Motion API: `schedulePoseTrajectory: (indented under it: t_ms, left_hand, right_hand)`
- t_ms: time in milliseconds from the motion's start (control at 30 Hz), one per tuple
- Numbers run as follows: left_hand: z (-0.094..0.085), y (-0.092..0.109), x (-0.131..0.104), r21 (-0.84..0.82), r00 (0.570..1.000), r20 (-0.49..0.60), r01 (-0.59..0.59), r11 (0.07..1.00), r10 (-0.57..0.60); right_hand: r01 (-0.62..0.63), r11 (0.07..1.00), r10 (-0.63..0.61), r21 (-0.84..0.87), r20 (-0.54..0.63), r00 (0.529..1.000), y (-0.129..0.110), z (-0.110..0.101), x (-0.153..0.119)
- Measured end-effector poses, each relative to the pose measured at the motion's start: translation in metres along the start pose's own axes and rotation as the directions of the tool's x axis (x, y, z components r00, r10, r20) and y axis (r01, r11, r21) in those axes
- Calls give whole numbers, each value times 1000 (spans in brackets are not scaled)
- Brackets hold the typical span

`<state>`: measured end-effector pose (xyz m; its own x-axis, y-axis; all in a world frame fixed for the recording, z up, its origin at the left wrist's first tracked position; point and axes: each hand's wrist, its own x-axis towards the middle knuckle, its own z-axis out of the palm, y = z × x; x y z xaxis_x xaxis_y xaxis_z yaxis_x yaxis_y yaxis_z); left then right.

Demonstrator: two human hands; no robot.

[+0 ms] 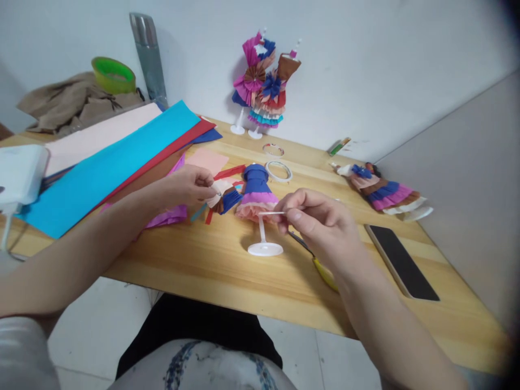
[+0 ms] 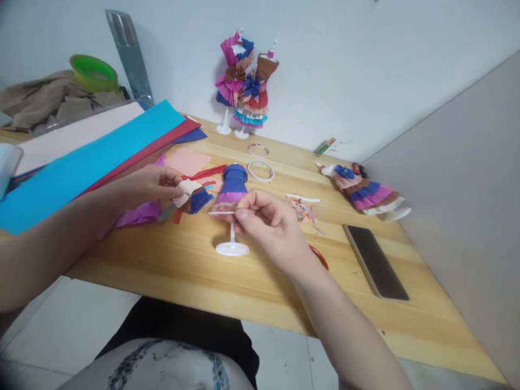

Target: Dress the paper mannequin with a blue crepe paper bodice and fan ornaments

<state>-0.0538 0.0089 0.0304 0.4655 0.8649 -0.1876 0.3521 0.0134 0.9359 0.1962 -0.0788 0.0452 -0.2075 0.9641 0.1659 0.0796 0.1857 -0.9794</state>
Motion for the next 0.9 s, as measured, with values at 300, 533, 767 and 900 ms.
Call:
schedulePoseTrajectory:
  t_ms: [300, 533, 767, 900]
  left_hand:
    - [9, 10, -1, -596, 990, -51, -136, 792, 133]
    - [20, 4, -1, -717, 993, -67, -118, 687, 101]
    - [25, 0, 1, -795, 996, -79, -82, 601, 32]
    - [26, -1, 2, -816, 996, -86, -56, 576, -26]
  right_hand:
    - [62, 993, -66, -102, -35, 997, -19, -7, 22]
    - [43, 993, -38, -105, 51, 998, -11, 4, 26]
    - [-46, 990, 38, 136, 62, 997, 7, 15, 34]
    - [-99, 969, 90, 228, 49, 995, 14, 17, 32]
